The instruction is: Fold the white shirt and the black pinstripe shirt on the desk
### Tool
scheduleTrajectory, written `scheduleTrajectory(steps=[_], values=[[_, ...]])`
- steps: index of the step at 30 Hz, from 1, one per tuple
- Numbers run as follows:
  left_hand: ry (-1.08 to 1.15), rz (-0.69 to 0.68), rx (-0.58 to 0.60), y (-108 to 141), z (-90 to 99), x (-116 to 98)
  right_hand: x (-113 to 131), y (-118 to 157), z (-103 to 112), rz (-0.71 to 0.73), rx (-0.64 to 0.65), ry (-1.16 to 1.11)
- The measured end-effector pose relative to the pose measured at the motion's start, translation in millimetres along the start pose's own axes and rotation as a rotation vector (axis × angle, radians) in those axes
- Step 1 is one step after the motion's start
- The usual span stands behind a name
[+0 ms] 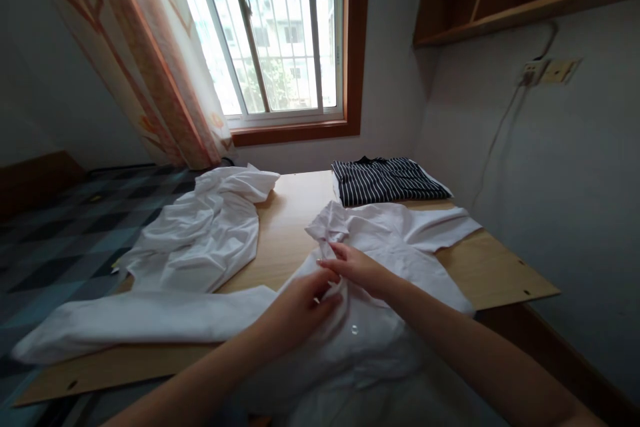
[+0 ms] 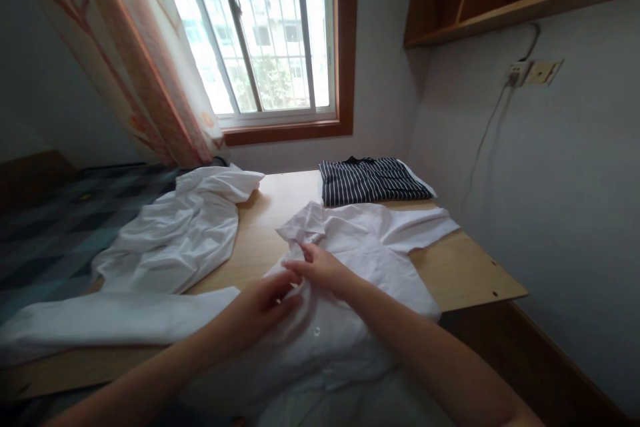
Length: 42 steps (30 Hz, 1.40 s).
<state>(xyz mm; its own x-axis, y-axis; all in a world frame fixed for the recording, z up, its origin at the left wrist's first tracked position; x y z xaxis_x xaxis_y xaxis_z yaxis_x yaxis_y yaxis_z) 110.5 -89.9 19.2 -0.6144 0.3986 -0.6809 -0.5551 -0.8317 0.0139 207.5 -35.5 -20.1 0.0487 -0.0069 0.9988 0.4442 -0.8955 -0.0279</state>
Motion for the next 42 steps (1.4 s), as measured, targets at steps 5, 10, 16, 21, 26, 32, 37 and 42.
scheduleTrajectory(steps=[5,10,16,21,26,32,37,42], values=[[0.009,-0.111,0.325,38.7,-24.8,-42.7,-19.4,44.3,11.5,0.029,-0.078,0.034],[-0.225,-0.213,0.065,6.1,24.8,-32.1,-21.7,80.7,17.4,0.068,-0.15,0.101],[-0.593,-0.266,-0.24,-78.9,61.8,41.2,-27.5,107.1,12.0,0.0,-0.11,0.007],[-0.649,-0.424,-0.109,-123.1,17.3,42.1,-37.5,118.5,16.8,-0.018,-0.14,-0.08],[-0.561,-0.529,-0.063,-154.7,-8.9,7.5,-38.2,122.1,23.9,-0.04,-0.112,-0.065],[-0.6,-0.592,-0.015,-152.7,-10.1,8.0,-46.2,149.1,57.6,-0.099,-0.225,-0.147],[-0.557,-0.699,-0.09,-93.6,27.8,8.6,-27.6,188.3,108.9,-0.162,-0.485,-0.064],[-0.205,-0.614,-0.057,-17.8,71.4,-4.9,13.9,190.5,132.2,-0.022,-0.549,0.419]])
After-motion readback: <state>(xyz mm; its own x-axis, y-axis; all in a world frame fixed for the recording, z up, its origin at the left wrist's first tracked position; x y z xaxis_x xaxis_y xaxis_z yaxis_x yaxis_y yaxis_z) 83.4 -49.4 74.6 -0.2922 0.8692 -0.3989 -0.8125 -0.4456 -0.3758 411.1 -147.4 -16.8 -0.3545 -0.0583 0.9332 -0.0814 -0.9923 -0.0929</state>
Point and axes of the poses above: each hand's wrist, its own y-axis away from the middle knuckle, its own z-axis out of the back of the hand, x = y × z, the point moved 7 cm from there along -y, towards the middle knuckle, and after that the axes turned 2 degrees about x, right-handed, at the moved point
